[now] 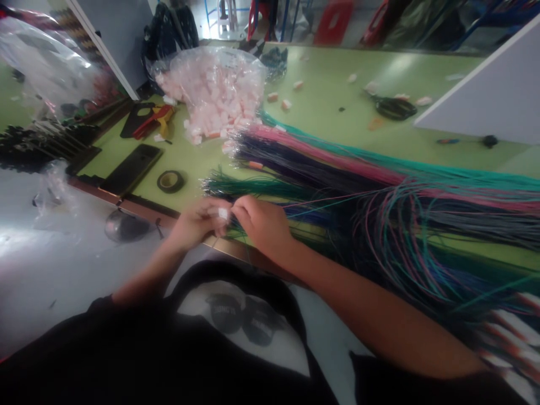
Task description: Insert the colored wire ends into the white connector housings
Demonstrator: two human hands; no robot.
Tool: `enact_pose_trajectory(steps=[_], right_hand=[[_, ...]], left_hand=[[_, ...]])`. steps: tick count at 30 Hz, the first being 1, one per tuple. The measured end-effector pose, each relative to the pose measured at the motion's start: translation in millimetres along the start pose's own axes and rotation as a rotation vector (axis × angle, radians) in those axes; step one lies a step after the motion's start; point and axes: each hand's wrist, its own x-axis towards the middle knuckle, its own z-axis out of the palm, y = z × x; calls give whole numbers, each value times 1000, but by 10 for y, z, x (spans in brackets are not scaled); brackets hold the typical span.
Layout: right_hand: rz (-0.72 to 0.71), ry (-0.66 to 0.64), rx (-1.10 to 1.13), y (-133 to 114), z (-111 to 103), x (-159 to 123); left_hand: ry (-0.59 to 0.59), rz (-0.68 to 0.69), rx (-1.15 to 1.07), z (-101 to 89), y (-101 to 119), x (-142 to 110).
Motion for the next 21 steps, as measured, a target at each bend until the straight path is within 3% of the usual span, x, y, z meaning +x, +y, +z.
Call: enact_pose_trajectory(steps=[13, 18, 21], right_hand=[[-2, 3, 82, 30, 54, 72], [2, -168, 100, 117, -166, 207], [-60, -90, -9, 151, -352, 231]], left_hand=[[28, -30, 15, -17, 1, 20], [24, -30, 43, 11, 49, 24], [104, -44, 139, 88, 129, -42]])
